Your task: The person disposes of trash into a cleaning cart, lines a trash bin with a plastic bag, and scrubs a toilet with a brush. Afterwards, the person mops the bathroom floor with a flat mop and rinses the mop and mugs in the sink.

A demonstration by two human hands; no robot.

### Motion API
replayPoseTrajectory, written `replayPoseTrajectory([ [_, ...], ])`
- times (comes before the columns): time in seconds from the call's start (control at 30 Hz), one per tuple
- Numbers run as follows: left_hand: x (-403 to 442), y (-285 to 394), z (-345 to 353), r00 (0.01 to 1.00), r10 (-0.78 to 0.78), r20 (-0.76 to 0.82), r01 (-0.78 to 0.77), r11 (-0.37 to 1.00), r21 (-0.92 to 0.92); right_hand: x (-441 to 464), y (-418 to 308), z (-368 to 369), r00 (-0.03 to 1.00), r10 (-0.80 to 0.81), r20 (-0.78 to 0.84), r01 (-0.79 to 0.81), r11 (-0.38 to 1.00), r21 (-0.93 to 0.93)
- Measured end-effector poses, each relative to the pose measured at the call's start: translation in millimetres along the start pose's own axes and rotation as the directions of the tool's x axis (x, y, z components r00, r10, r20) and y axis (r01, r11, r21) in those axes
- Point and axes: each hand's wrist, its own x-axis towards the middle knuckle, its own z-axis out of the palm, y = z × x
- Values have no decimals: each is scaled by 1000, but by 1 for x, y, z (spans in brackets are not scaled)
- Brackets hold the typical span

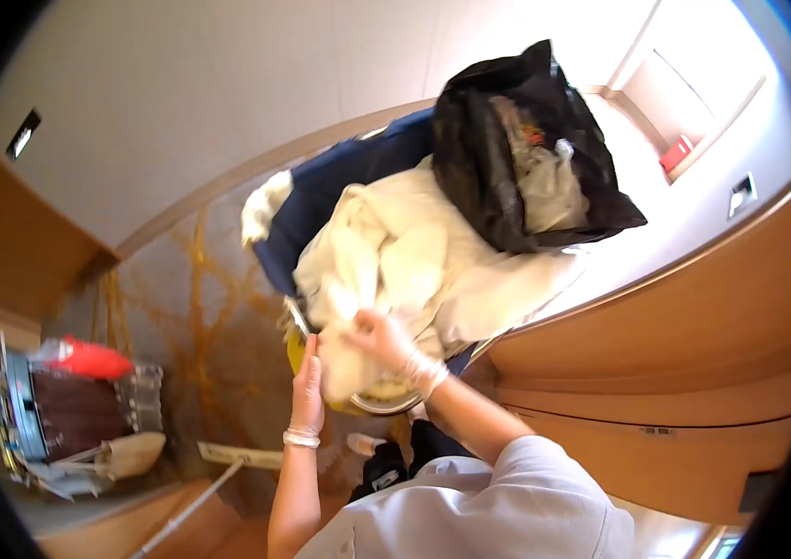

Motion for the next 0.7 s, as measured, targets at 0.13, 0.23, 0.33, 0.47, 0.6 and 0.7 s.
replayPoseTrajectory([
  [0.13, 43, -55, 23, 845, -488, 219, 530, 706, -470, -13, 19, 48, 967, 241, -84, -169, 850, 500],
  [0.23, 36, -63, 53, 909, -418, -8, 363, 798, -481, 3, 46, 49, 983, 83, -162, -56, 984, 166],
  [0.33, 36, -75, 58, 943, -323, -76, 282, 901, -330, 14, 68, 40, 985, -11, -170, 34, 991, 132],
  [0.47, 23, -54, 84, 984, -111, 138, 55, 931, 360, 21, 130, 36, 969, 242, -50, -166, 787, 594],
  [0.6, 38, -74, 86, 988, -41, 147, -34, 877, 480, -5, 119, 41, 949, -219, -226, 251, 960, 124],
  [0.7, 54, -77, 82, 998, -59, -17, 61, 992, 112, -30, 63, -17, 959, 146, 243, -251, 833, 493],
])
